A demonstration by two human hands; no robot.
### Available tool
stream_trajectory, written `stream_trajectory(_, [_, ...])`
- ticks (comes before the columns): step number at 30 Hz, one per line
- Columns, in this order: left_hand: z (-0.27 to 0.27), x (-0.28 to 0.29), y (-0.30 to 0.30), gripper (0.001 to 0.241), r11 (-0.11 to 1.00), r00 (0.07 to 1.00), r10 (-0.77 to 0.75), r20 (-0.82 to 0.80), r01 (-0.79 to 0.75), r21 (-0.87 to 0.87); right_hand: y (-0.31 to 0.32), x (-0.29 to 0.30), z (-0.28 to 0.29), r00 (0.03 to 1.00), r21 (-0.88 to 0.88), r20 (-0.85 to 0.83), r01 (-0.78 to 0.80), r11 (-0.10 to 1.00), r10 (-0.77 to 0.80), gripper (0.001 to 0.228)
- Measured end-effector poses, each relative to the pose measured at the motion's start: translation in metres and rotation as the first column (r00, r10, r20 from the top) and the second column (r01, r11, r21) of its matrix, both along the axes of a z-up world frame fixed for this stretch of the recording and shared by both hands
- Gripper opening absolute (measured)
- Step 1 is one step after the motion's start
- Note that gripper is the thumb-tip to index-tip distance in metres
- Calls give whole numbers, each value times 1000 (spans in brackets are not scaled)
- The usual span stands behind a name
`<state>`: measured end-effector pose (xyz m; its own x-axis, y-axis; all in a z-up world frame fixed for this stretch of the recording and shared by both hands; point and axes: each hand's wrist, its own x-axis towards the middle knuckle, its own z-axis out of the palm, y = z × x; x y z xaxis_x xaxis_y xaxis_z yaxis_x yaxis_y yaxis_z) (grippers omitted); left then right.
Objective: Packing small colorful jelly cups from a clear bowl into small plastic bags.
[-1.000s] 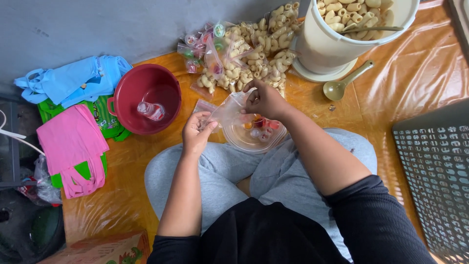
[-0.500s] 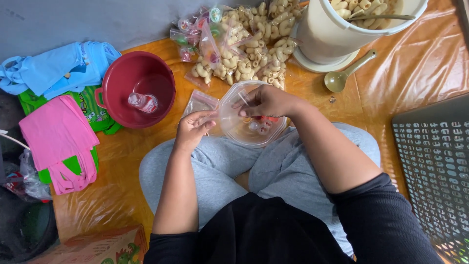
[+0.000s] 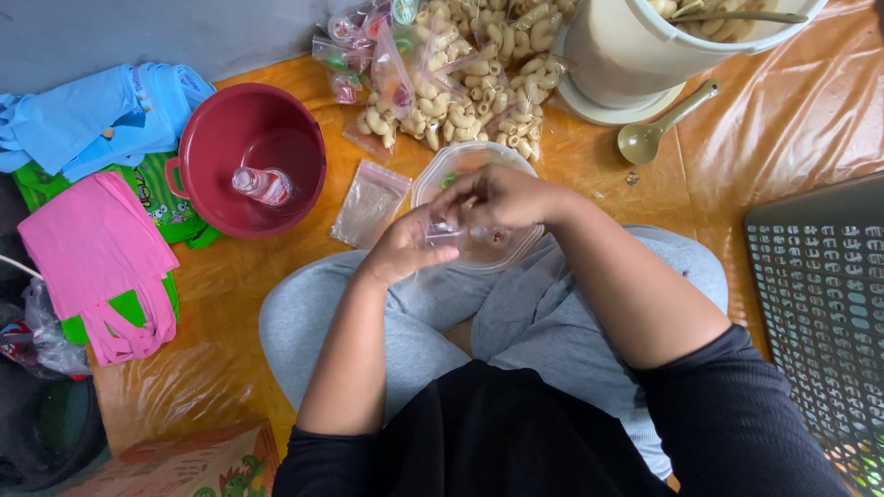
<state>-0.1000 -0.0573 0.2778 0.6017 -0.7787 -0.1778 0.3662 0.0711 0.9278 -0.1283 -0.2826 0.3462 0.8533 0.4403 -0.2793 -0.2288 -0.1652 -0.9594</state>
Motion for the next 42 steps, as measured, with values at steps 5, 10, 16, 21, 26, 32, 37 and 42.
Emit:
stream_trajectory(5, [-31, 22, 20, 79, 946, 937, 320, 140, -324, 8, -6, 15, -104, 981, -423, -93, 118, 899, -173, 40])
stream_trajectory(10, [-68, 32, 27, 93, 863, 824, 473, 312, -505, 22, 21, 6, -339, 920, -819, -270, -375, 434, 284, 54])
stream_trajectory(16, [-61, 33, 22, 91, 798, 574, 431, 697, -602, 2, 53, 3, -297, 894, -771, -385, -448, 453, 228, 57])
stream_trajectory(21, [-58, 31, 18, 97, 816, 542, 417, 729, -577, -38, 48, -8, -274, 883, -801, -360, -458, 386, 300, 77])
stream_trajectory(26, [-63, 32, 17, 102, 807, 449, 389, 805, -587, -62, 56, -8, -295, 937, -895, -141, -259, 364, 320, 39])
stream_trajectory(32, [-66, 32, 21, 86, 786, 393, 365, 844, -615, -54, 55, -4, -320, 905, -922, -145, -270, 277, 400, 25])
stream_trajectory(37, [-70, 34, 19, 82, 797, 416, 371, 830, -601, -55, 51, -1, -312, 859, -802, -384, -492, 337, 340, 37])
stream_trajectory(42, [-62, 32, 20, 80, 794, 408, 333, 850, -607, -20, 32, 21, -229, 907, -730, -323, -420, 539, 268, 33])
